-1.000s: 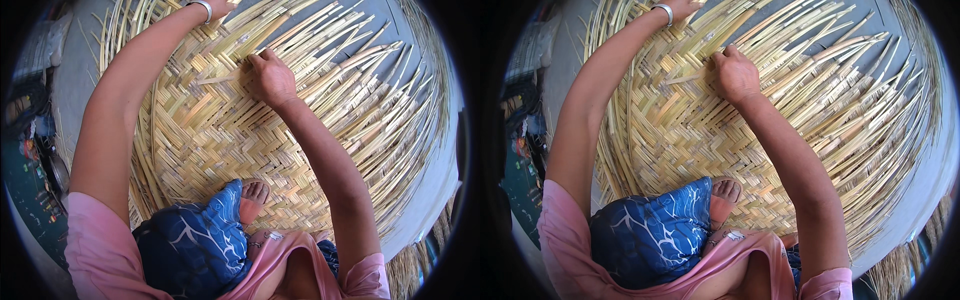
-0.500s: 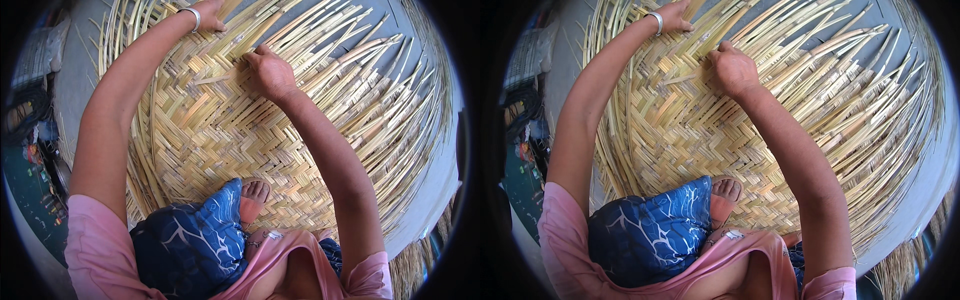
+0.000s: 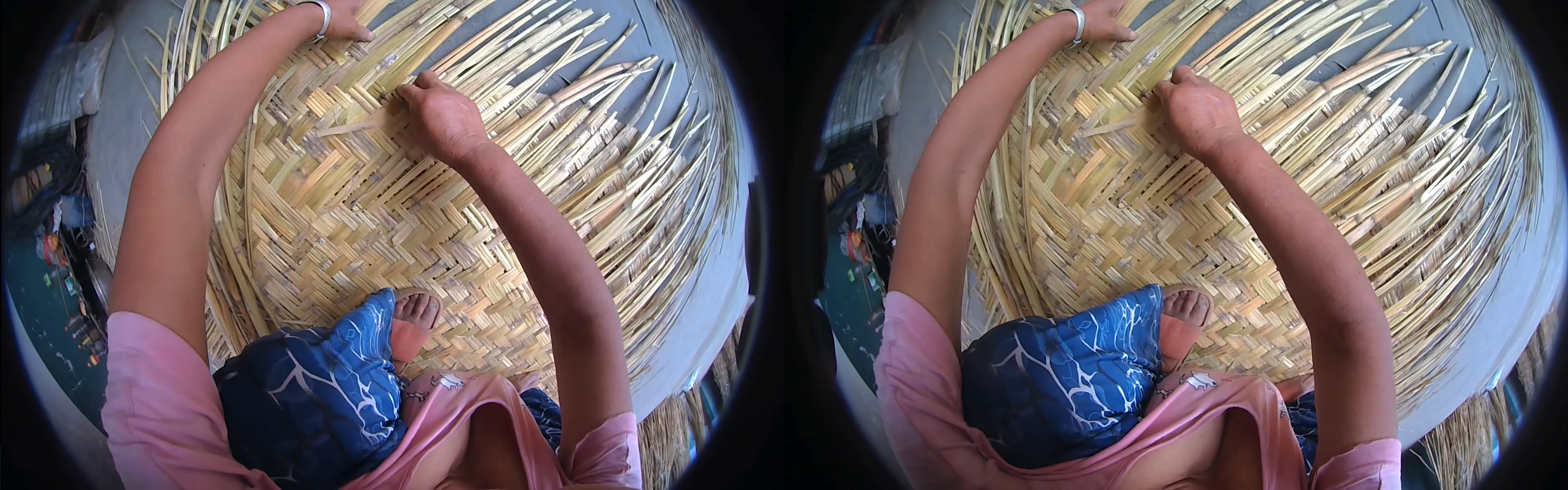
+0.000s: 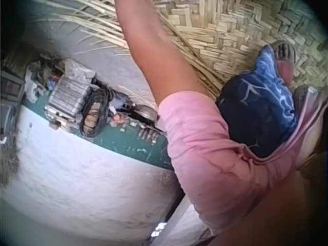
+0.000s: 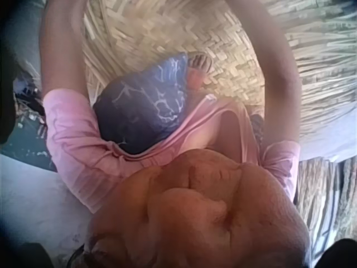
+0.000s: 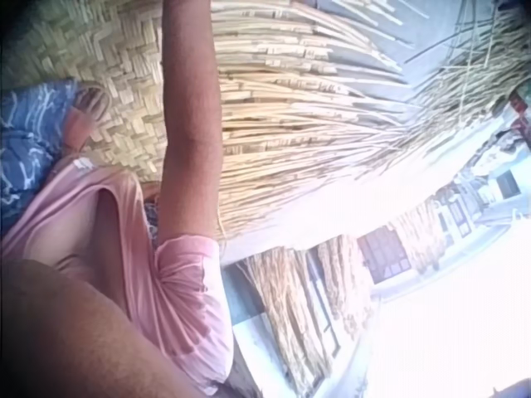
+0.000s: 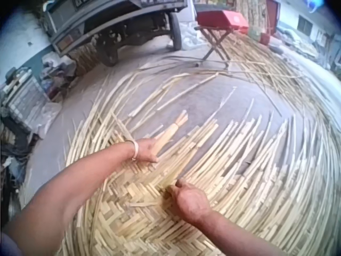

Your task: The person weaves a large circular basket using thin strips of dried palm leaves. They sit on the floor and interlace the strips by hand, working on the basket's base and gradually building up the sides.

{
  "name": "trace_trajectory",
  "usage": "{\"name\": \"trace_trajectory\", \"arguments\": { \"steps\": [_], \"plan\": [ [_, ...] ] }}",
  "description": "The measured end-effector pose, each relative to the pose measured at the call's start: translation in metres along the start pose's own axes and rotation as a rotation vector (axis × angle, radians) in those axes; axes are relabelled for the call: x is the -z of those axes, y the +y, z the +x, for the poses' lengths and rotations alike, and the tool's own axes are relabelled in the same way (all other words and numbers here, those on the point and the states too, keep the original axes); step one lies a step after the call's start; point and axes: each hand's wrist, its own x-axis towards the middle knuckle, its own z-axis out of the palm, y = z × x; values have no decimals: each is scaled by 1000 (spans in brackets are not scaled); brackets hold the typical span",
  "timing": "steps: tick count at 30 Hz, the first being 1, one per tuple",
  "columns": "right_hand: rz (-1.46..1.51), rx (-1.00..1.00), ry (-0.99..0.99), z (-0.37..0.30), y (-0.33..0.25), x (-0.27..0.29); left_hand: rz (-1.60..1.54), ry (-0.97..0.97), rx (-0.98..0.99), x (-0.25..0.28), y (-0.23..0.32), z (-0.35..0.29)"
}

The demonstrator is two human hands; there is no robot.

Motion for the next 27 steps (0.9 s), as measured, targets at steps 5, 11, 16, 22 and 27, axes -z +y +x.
{"name": "trace_trajectory", "arguments": {
  "steps": [5,11,16,22,27],
  "plan": [
    [-187,200,188,27,-12,8,39,25,-108,-1,-4,2],
    [-187,161,224,62,-24,-11,-231,-52,-53,8,-9,6],
    [-112,192,217,66,-14,-21,-344,-8,-27,7,-20,1],
    [-180,257,233,64,-15,-29,-130,218,-4,13,4,-20],
    [-206,260,218,58,-21,-34,238,232,118,7,27,-24]
  ]
}}
